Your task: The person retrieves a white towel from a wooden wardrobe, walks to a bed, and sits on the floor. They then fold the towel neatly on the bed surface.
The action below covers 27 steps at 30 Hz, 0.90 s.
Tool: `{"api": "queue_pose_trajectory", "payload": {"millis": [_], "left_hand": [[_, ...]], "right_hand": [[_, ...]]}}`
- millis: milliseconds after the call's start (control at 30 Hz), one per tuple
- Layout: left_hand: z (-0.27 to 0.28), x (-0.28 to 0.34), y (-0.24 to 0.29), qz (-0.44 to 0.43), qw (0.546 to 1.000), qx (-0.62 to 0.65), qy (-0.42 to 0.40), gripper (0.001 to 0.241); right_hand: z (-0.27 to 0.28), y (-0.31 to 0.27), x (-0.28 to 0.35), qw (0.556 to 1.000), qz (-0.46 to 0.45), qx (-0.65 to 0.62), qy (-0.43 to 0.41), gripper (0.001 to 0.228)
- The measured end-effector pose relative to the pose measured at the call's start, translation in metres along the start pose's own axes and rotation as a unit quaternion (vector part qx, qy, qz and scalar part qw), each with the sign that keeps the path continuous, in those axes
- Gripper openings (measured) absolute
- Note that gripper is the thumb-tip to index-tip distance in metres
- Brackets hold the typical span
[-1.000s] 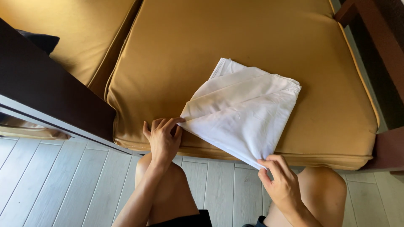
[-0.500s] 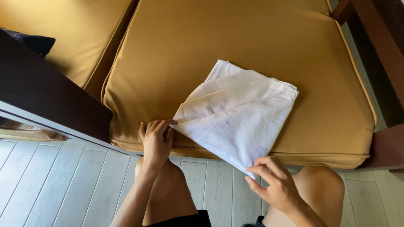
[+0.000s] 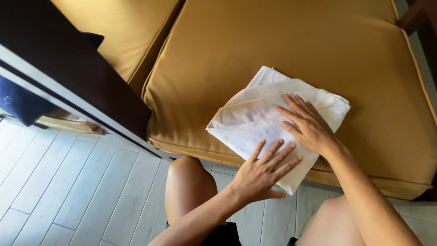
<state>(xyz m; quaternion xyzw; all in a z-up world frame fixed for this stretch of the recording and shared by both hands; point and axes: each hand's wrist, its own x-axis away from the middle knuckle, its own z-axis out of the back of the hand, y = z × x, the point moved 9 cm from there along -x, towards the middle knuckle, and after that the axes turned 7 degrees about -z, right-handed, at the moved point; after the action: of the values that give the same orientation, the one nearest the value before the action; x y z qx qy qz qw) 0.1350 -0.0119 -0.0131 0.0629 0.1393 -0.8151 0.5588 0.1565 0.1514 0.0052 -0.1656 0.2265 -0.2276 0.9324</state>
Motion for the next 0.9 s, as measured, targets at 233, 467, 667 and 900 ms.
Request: {"api": "queue_pose_trajectory", "payload": {"millis": [233,467,667,900], "left_hand": [[-0.025,0.004,0.012,0.017,0.995,0.082,0.053,0.068],[-0.030,0.008,0.010,0.009,0.999,0.044,0.027,0.082],[-0.027,0.013,0.010,-0.002,0.998,0.052,0.028,0.082],[0.010,0.031,0.010,0.009,0.985,0.160,0.070,0.061]], "right_hand": [[-0.025,0.020,0.000,0.997,0.000,0.071,-0.008,0.054],[-0.028,0.019,-0.006,0.995,-0.035,0.077,-0.042,0.054],[-0.026,-0.006,-0.016,0.999,-0.017,0.043,-0.020,0.058],[-0.049,-0.005,-0.006,0.992,-0.016,0.122,-0.013,0.064]]}}
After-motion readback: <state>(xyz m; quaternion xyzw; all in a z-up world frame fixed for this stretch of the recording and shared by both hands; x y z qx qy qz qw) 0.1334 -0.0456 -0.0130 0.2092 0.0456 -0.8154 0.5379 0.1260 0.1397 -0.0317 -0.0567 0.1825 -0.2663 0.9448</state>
